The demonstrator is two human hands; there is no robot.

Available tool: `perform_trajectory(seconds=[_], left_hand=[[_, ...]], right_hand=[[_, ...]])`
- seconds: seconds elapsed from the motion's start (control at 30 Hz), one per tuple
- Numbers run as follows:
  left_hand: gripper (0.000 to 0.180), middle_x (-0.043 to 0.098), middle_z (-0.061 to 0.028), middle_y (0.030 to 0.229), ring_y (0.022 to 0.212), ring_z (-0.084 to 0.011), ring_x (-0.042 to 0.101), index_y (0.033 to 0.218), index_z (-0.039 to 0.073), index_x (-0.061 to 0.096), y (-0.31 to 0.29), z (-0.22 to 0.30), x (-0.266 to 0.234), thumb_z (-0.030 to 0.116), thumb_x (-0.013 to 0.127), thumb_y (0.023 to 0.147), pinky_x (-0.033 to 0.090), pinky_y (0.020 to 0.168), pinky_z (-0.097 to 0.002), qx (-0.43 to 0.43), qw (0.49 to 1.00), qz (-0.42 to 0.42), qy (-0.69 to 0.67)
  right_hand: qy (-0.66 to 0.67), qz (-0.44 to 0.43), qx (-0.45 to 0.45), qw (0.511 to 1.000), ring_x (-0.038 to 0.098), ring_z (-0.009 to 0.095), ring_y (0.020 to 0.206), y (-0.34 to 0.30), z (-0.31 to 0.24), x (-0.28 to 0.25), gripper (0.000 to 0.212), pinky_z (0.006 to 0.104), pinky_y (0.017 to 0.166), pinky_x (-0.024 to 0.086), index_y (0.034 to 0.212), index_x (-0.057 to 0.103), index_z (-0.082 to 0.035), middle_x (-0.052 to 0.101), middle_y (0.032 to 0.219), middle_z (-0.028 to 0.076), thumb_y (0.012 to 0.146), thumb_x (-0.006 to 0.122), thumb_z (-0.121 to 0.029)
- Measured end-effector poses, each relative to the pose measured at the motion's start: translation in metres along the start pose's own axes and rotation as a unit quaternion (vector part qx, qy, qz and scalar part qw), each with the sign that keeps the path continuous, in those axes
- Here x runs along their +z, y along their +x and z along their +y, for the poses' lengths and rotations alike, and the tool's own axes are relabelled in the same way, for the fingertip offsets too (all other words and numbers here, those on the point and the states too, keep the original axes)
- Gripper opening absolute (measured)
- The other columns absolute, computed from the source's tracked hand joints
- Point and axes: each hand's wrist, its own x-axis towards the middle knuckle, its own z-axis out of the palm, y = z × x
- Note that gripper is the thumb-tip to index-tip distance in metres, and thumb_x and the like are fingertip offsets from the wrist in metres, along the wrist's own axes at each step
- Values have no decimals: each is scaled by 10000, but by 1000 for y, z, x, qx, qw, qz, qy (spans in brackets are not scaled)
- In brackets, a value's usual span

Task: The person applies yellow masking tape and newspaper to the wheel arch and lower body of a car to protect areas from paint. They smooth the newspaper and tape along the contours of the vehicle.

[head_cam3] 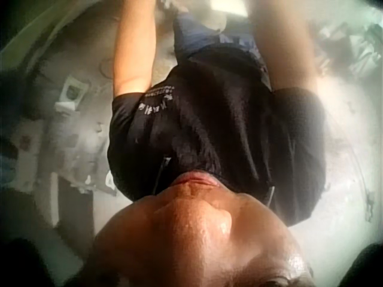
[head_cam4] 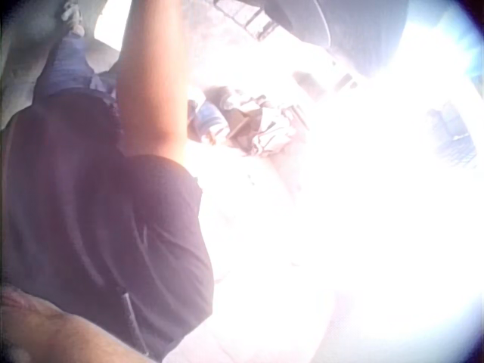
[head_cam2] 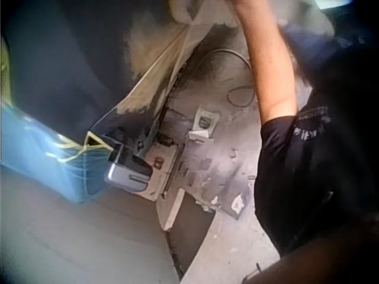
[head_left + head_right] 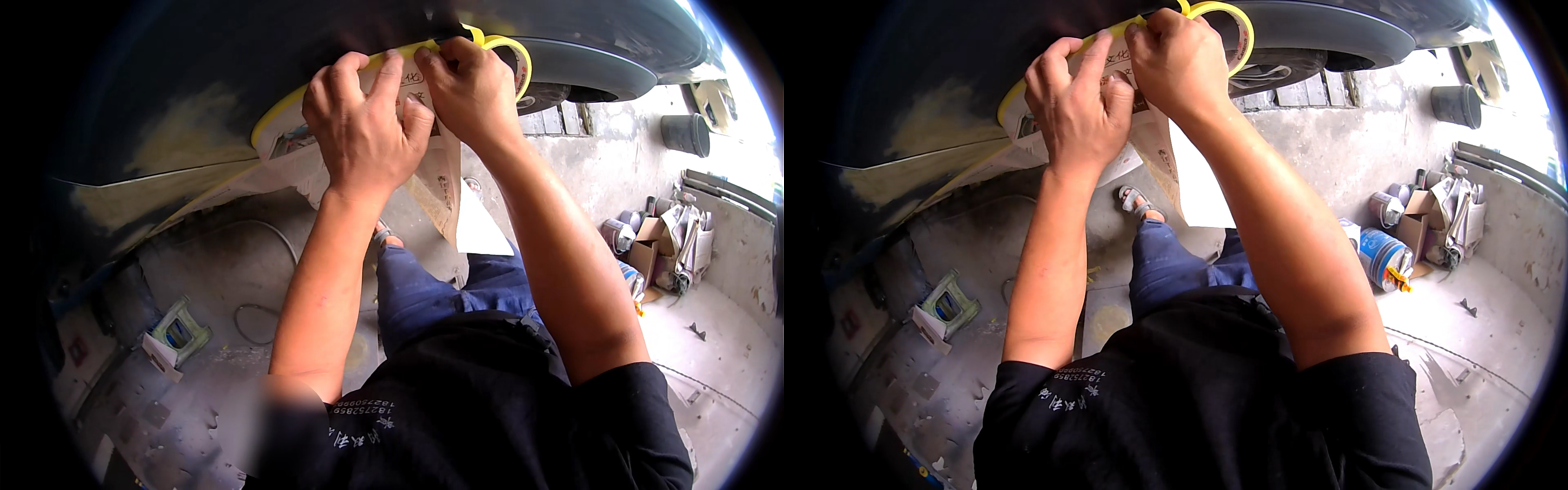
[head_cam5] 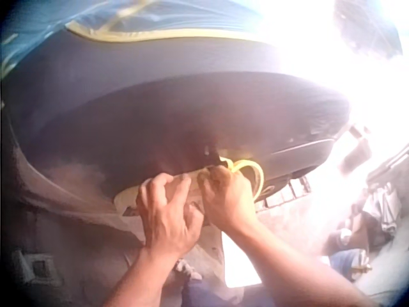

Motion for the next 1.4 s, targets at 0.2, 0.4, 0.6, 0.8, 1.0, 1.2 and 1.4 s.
perform_trajectory(seconds=[0.2,0.4,0.6,0.8,1.0,1.2,1.4], left_hand=[[431,506,-107,1170,1088,-341,453,1116,121,708,3,4,3,291,595,736,367,927,-517,2,1000,-4,-9],[434,494,-97,1163,1121,-338,433,1122,151,713,7,10,3,298,604,728,331,934,-566,-2,1000,-19,5],[424,491,-100,1166,1129,-326,438,1114,148,711,10,21,1,302,602,734,322,948,-560,-18,999,-38,9],[439,503,-94,1209,1128,-327,463,1187,157,689,19,48,1,299,575,788,345,942,-540,-36,996,-61,54],[391,507,-101,1208,1125,-339,458,1119,115,647,25,64,-6,298,592,779,315,950,-580,-106,990,-91,31],[458,535,-106,1172,1128,-293,480,1213,90,639,23,58,-27,317,576,820,278,988,-577,-115,988,-61,-79],[503,477,-173,1291,1236,-308,431,1299,-24,548,-28,2,-45,325,490,942,300,1066,-448,-157,952,149,-216]], right_hand=[[36,27,-25,999,668,388,695,1,2,3,307,435,705,545,807,717,16,660,699,224,831,608,-270],[18,26,0,1000,671,392,711,3,4,0,311,441,710,546,806,724,-2,662,703,222,824,591,-282],[-4,2,55,998,678,372,696,3,1,-11,318,419,705,551,799,724,-8,669,691,204,815,601,-301],[24,3,49,998,678,348,666,6,15,-28,353,387,680,537,814,718,9,670,684,198,820,634,-333],[102,-56,82,990,522,108,622,-7,38,-59,338,304,602,451,844,661,15,584,634,66,910,647,-315],[147,-206,21,967,507,111,740,-59,85,-100,433,274,682,434,1115,660,1,578,823,17,962,580,-396],[-230,-394,-127,881,432,450,1300,-148,137,-112,1085,511,1062,400,1461,354,-16,346,1456,265,639,870,-501]])
